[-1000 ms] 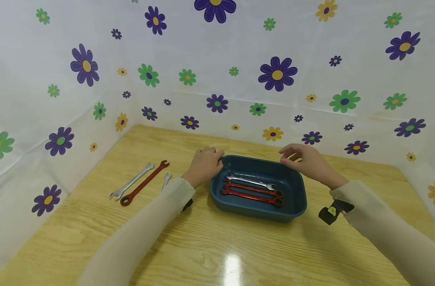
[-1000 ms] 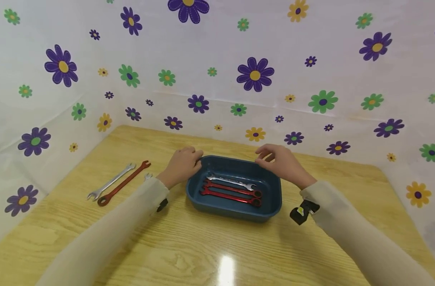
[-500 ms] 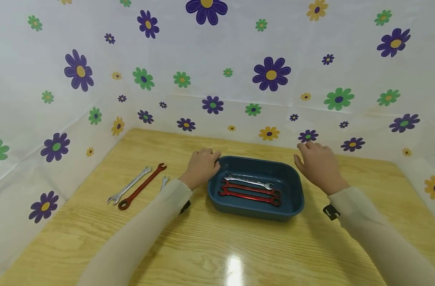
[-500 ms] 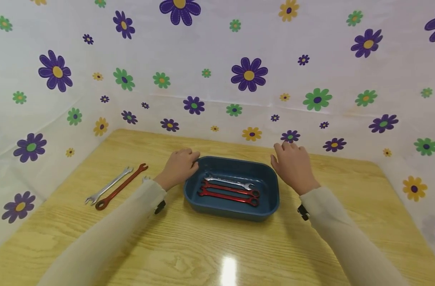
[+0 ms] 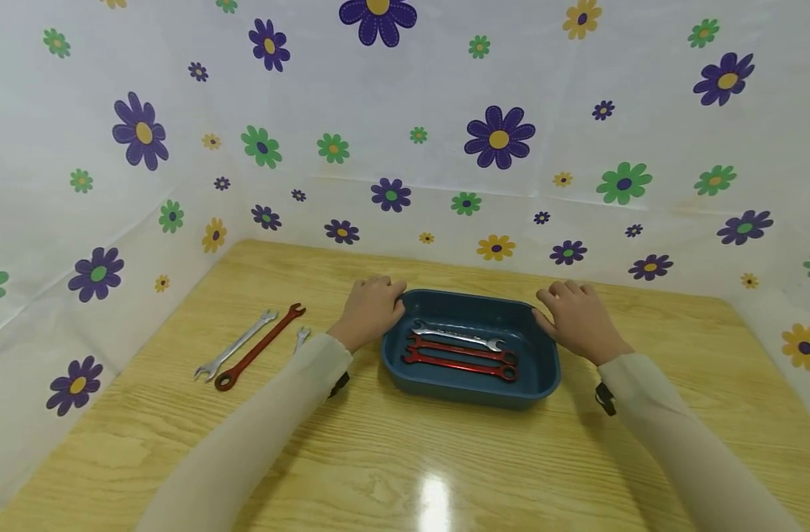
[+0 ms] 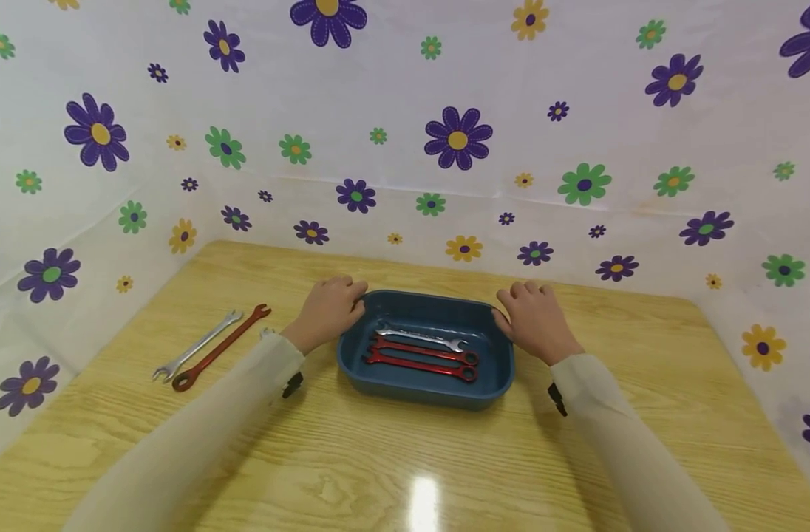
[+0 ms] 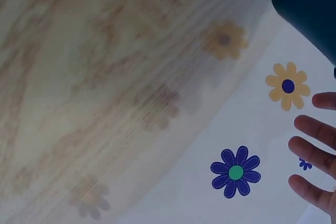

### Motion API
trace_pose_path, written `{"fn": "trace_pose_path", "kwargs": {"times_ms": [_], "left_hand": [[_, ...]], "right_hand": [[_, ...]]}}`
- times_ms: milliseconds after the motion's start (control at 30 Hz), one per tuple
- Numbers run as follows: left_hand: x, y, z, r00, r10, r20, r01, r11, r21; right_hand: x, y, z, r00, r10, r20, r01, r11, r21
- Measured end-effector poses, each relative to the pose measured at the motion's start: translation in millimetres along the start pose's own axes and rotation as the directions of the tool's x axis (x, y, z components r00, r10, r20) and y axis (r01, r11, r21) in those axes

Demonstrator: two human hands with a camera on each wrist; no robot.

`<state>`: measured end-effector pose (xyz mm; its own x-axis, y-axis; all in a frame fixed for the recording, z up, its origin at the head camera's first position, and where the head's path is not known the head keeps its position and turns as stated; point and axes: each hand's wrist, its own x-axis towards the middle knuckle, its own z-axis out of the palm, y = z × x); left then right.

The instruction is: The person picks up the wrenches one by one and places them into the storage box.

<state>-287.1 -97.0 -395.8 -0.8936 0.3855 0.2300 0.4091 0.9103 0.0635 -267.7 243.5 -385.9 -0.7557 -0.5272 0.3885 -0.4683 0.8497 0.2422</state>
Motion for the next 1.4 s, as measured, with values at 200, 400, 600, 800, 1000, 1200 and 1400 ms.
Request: {"fn": "trace_pose_path", "kwargs": {"times_ms": [200, 400, 600, 800, 1000, 1200, 1400], "left_hand": [[1.8, -0.9, 2.1, 1.000, -0.001, 0.009, 0.001, 1.000, 0.001], [2.3, -1.8, 5.0, 1.000, 0.001, -0.007, -0.001, 1.000, 0.007], [1.6, -0.6, 5.0, 1.000, 0.020, -0.016, -0.020, 1.000, 0.004], [2.2, -2.3, 6.2, 1.000, 0.007, -0.013, -0.007, 1.000, 0.007], [2.1, -2.1, 4.7, 1.000, 0.013, -0.022, -0.013, 1.000, 0.005], [2.7, -0.8, 7.5, 1.000, 0.019, -0.023, -0.019, 1.000, 0.004], [2.0, -2.2, 6.8, 1.000, 0.006, -0.030, -0.006, 1.000, 0.006]], "right_hand": [[3, 1, -2.2, 0.998, -0.053, 0.023, 0.053, 0.999, -0.003], [13, -10, -5.6, 0.998, -0.031, 0.055, 0.032, 0.999, -0.027], [16, -16, 3.4, 0.994, 0.055, 0.099, -0.053, 0.998, -0.027], [17, -18, 6.3, 0.996, 0.046, 0.075, -0.046, 0.999, -0.006], [17, -18, 4.5, 0.996, 0.024, 0.084, -0.026, 0.999, 0.024], [10, -13, -5.9, 0.993, 0.061, 0.102, -0.063, 0.998, 0.014], [0, -15, -8.0, 0.989, 0.118, 0.086, -0.114, 0.992, -0.050]]}}
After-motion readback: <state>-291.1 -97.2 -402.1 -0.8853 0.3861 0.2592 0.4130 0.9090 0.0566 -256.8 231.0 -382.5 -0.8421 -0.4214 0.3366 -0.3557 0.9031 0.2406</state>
